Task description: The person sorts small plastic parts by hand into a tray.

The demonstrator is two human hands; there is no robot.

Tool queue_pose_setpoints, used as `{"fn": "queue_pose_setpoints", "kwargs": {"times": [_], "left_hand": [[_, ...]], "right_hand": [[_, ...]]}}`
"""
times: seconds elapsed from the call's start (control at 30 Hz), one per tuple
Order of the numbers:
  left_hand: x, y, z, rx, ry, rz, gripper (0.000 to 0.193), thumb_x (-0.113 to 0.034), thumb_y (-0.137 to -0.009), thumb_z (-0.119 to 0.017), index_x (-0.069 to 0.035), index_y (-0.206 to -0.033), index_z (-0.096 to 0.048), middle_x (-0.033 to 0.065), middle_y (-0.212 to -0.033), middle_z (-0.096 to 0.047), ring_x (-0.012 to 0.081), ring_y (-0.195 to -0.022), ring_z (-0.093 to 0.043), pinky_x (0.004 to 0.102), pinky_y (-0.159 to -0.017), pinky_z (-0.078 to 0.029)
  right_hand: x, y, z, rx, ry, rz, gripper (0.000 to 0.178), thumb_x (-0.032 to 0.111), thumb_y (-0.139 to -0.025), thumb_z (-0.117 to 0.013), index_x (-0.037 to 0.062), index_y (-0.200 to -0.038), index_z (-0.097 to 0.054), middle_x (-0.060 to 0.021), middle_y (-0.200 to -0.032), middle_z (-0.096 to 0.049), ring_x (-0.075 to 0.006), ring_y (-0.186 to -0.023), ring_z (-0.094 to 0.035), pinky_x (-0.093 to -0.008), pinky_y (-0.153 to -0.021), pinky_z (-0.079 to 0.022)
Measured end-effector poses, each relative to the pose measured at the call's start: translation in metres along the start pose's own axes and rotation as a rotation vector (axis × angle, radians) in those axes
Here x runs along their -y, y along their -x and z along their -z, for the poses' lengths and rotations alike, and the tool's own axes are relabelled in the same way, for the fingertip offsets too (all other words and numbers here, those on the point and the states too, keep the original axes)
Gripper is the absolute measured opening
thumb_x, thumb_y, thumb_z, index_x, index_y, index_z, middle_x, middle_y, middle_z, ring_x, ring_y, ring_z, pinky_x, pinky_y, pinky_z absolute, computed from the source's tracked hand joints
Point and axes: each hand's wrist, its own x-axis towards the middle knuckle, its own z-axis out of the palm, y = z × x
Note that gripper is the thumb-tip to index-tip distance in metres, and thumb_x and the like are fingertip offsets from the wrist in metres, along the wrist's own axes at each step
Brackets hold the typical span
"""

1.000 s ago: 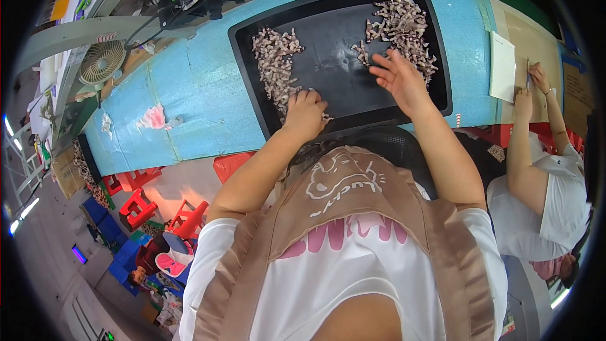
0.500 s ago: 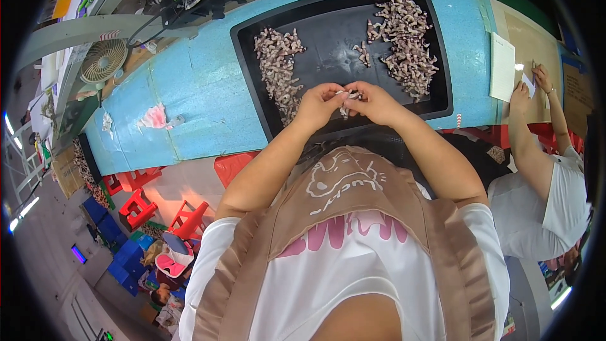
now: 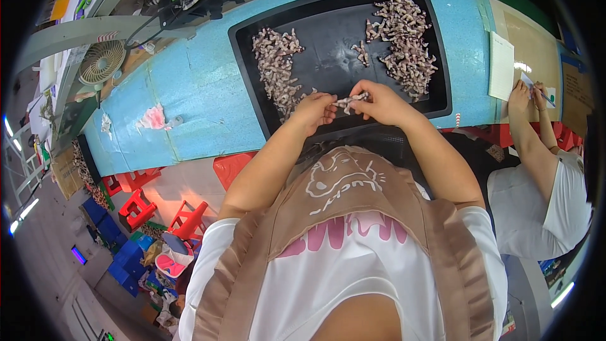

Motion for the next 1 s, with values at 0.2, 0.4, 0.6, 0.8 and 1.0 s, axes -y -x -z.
{"fn": "queue_pose_setpoints", "kwargs": {"times": [0.2, 0.4, 0.6, 0.8, 1.0], "left_hand": [[0.008, -0.001, 0.006, 0.042, -0.101, -0.117, 0.011, -0.017, -0.085, -0.058, -0.009, -0.09, -0.055, 0.0021, -0.075, -0.057, 0.0112, -0.063, -0.053, 0.0235, -0.058, -0.044], [0.013, 0.006, -0.016, 0.127, -0.011, -0.232, 0.016, -0.022, -0.086, -0.058, -0.006, -0.09, -0.056, 0.0016, -0.074, -0.057, 0.0093, -0.063, -0.052, 0.0218, -0.056, -0.043], [0.0, 0.003, 0.012, -0.525, -1.003, -1.068, 0.022, -0.014, -0.075, -0.065, -0.006, -0.094, -0.057, 0.0082, -0.081, -0.056, 0.0258, -0.076, -0.054, 0.035, -0.07, -0.043], [-0.002, 0.015, 0.024, -0.678, -1.615, -0.991, 0.028, -0.017, -0.063, -0.072, -0.009, -0.089, -0.063, 0.0115, -0.117, -0.045, 0.0317, -0.116, -0.035, 0.0489, -0.096, -0.024], [0.006, 0.007, 0.017, -0.647, -1.611, -1.028, 0.023, -0.016, -0.062, -0.072, -0.008, -0.082, -0.063, 0.0127, -0.117, -0.046, 0.0359, -0.12, -0.03, 0.0515, -0.097, -0.021]], "right_hand": [[0.004, 0.003, 0.013, -0.465, -0.714, -0.11, 0.055, 0.031, -0.084, -0.06, 0.0036, -0.125, -0.038, -0.011, -0.102, -0.059, -0.0118, -0.079, -0.059, -0.0233, -0.063, -0.044], [-0.017, 0.0, -0.005, -0.025, -0.187, -0.079, 0.04, 0.022, -0.082, -0.063, 0.0003, -0.112, -0.05, -0.0079, -0.085, -0.06, -0.012, -0.068, -0.057, -0.0237, -0.057, -0.044], [-0.006, -0.004, 0.013, -0.422, -0.596, 0.02, 0.036, 0.017, -0.082, -0.061, -0.0001, -0.112, -0.05, -0.0069, -0.087, -0.061, -0.0127, -0.07, -0.059, -0.0236, -0.061, -0.045], [-0.007, -0.002, 0.016, -0.613, -0.751, -0.119, 0.037, 0.021, -0.085, -0.057, 0.004, -0.117, -0.048, -0.0049, -0.097, -0.06, -0.0114, -0.078, -0.059, -0.0222, -0.064, -0.043], [-0.012, -0.008, 0.001, -0.279, -0.404, -0.166, 0.036, 0.021, -0.083, -0.058, 0.0016, -0.113, -0.051, -0.0051, -0.093, -0.06, -0.0107, -0.076, -0.057, -0.0218, -0.065, -0.042]]}}
